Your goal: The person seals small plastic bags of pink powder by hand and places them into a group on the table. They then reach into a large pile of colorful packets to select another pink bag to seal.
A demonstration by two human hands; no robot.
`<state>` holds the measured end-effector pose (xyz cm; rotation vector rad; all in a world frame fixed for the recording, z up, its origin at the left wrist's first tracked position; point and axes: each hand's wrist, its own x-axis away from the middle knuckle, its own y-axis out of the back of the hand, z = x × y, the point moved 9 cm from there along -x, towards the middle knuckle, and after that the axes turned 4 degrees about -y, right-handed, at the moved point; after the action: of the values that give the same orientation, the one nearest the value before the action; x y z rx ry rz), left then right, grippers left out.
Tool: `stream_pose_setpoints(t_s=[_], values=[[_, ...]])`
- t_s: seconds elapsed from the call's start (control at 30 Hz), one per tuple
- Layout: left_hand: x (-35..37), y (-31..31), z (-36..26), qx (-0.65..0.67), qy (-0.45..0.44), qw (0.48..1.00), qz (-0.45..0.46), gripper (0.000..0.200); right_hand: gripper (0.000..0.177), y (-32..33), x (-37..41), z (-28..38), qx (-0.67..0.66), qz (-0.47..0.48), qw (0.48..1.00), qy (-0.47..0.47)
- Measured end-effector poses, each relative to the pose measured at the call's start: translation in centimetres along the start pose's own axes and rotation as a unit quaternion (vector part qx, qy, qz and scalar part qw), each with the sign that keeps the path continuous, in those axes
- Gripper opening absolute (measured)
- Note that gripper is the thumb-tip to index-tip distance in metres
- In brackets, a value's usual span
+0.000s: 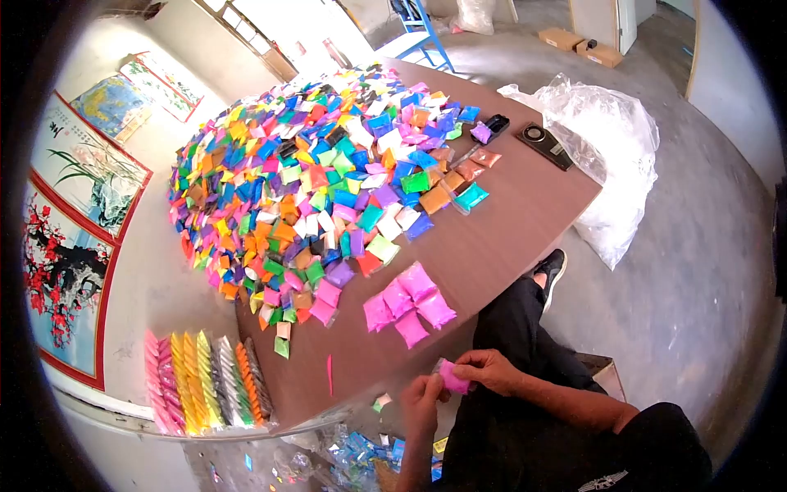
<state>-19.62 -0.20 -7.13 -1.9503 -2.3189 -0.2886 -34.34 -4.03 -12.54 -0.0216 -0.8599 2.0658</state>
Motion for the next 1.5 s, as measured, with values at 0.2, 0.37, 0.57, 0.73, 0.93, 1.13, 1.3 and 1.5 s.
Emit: stream_pose_setpoints(t_s=[0.2,0.37,0.57,0.73,0.93,1.13,1.3,1.5], values=[[0.3,1.4,-0.3,-0.013,0.007,0.996,-0.092,0.025,0.047,-1.0,2.1,3.8,0.229,-0.144,0.953,0.137],[0.5,2.0,0.2,-0.178,-0.034,0.979,-0.092,0.024,0.054,-4.2,3.0,5.0,0.421,-0.111,0.849,0.299],[1.0,0.6,-2.8,-0.130,-0.067,0.986,-0.077,0.031,0.037,-3.6,2.1,4.9,0.323,-0.065,0.921,0.206],[0.0,0.4,-1.5,-0.089,-0.029,0.994,-0.054,0.029,0.028,-2.0,0.9,2.7,0.228,-0.061,0.969,0.073],[-0.2,0.9,1.9,-0.016,0.022,0.999,-0.044,0.017,0.027,-1.0,0.0,0.8,0.162,-0.050,0.983,0.070],[0.2,0.6,0.1,-0.016,-0.002,0.999,-0.049,0.016,0.028,-1.6,0.5,1.8,0.155,-0.032,0.987,0.041],[-0.2,0.8,1.2,-0.031,0.017,0.999,-0.026,0.018,0.035,-2.3,0.7,1.5,0.236,0.004,0.970,0.059],[-0.2,1.1,0.5,-0.026,-0.029,0.999,-0.021,0.022,0.034,-2.2,0.7,1.4,0.247,0.003,0.969,0.019]])
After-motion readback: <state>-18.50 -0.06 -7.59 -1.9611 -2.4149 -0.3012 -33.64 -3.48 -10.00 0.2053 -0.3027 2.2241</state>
